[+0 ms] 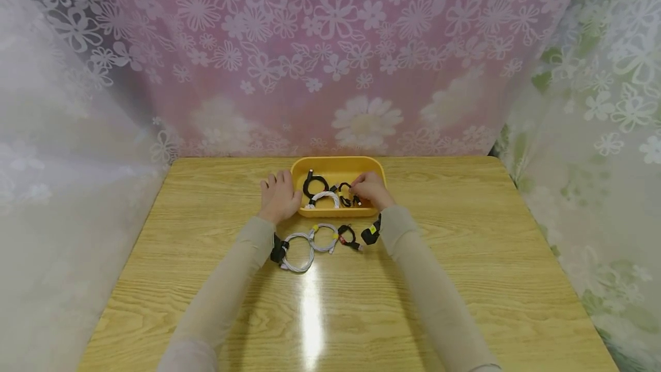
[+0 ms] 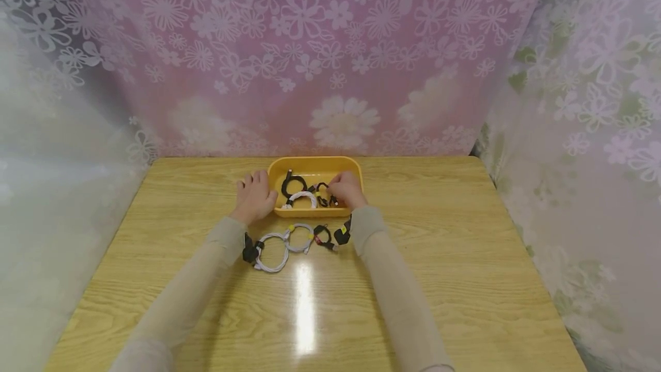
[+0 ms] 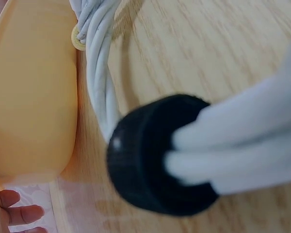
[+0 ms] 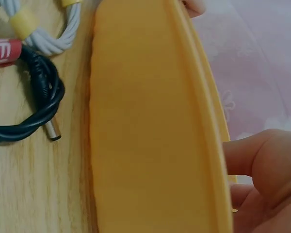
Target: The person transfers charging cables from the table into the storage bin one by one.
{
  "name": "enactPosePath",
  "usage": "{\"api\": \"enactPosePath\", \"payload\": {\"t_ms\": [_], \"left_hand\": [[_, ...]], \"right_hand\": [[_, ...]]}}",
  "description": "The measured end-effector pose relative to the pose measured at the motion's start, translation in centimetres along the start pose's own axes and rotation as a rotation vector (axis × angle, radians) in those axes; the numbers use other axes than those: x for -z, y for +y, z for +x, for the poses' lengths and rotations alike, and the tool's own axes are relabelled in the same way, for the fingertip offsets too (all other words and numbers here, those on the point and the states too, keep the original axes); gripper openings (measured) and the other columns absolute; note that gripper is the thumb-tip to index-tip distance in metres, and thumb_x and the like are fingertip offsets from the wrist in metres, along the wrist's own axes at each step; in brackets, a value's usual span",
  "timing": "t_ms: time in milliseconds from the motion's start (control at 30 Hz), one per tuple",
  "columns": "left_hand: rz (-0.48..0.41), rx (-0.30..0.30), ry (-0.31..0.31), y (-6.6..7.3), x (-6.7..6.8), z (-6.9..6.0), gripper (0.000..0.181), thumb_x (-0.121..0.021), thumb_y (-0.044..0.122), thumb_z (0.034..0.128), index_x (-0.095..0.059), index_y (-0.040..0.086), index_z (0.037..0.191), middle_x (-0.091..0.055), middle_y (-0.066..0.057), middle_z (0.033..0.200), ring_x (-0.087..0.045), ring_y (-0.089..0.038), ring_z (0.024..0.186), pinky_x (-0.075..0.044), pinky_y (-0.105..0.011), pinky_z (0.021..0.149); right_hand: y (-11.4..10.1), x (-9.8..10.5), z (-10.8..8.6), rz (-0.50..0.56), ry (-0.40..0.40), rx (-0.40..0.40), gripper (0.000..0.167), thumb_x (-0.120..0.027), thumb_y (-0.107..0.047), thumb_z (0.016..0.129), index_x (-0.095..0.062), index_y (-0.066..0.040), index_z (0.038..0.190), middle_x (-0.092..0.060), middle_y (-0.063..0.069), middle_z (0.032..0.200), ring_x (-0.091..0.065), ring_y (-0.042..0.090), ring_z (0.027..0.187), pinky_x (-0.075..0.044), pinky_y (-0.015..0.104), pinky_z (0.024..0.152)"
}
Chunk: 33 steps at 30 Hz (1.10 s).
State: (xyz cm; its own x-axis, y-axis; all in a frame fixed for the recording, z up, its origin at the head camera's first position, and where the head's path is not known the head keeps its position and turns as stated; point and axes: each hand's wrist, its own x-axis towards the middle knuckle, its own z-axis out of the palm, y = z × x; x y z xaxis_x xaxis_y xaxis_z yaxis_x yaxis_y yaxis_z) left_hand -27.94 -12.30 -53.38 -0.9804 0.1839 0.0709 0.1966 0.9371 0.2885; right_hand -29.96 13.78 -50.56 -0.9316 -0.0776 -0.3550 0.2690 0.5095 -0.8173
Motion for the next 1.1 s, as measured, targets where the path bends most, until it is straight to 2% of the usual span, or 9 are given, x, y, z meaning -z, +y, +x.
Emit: {"api": "enactPosePath", "payload": {"t_ms": [200,400,600,833,1100], "left_hand": [[0.001,0.0,0.014,0.1,-0.1,-0.1,0.02,-0.043,0.025,0.0971,-0.038,0.006,0.101,-0.039,-0.014,0.098,-0.034,-0.035,0.091,-0.022,-0.048,0.078],[0.008,0.006,0.009,0.1,-0.2,-0.1,0.02,-0.043,0.026,0.097,-0.038,0.007,0.102,-0.04,-0.014,0.099,-0.034,-0.035,0.091,-0.022,-0.048,0.078],[0.003,0.001,0.007,0.1,-0.1,-0.1,0.02,-0.043,0.026,0.0971,-0.037,0.007,0.1,-0.039,-0.013,0.098,-0.034,-0.035,0.09,-0.022,-0.047,0.078],[0.001,-0.004,0.015,0.1,0.0,-0.2,0.02,-0.042,0.026,0.0966,-0.039,0.006,0.1,-0.04,-0.014,0.098,-0.035,-0.035,0.089,-0.022,-0.048,0.077],[0.008,0.002,0.023,0.2,0.1,-0.1,0.021,-0.043,0.026,0.096,-0.039,0.006,0.1,-0.04,-0.014,0.097,-0.035,-0.035,0.088,-0.023,-0.047,0.077]], "right_hand": [[0.3,-0.5,0.1,-0.088,0.018,0.018,0.012,-0.069,-0.008,0.09,-0.069,-0.002,0.1,-0.058,0.009,0.077,-0.047,0.018,0.058,-0.045,0.034,0.057],[0.2,-0.8,-0.3,-0.114,0.009,0.025,0.013,-0.067,-0.006,0.09,-0.069,0.0,0.102,-0.063,0.016,0.085,-0.05,0.02,0.059,-0.048,0.035,0.059],[0.6,-1.1,0.1,-0.128,0.008,0.02,0.009,-0.066,-0.005,0.089,-0.069,-0.001,0.097,-0.062,0.012,0.075,-0.047,0.016,0.054,-0.046,0.032,0.056],[0.7,-1.3,0.4,-0.198,0.022,0.03,0.009,-0.061,-0.004,0.089,-0.069,-0.003,0.094,-0.053,0.005,0.063,-0.044,0.015,0.052,-0.043,0.032,0.057],[0.4,-1.2,0.0,-0.253,0.019,0.053,0.022,-0.055,-0.002,0.091,-0.068,-0.002,0.109,-0.062,0.012,0.092,-0.047,0.016,0.058,-0.042,0.031,0.057]]}}
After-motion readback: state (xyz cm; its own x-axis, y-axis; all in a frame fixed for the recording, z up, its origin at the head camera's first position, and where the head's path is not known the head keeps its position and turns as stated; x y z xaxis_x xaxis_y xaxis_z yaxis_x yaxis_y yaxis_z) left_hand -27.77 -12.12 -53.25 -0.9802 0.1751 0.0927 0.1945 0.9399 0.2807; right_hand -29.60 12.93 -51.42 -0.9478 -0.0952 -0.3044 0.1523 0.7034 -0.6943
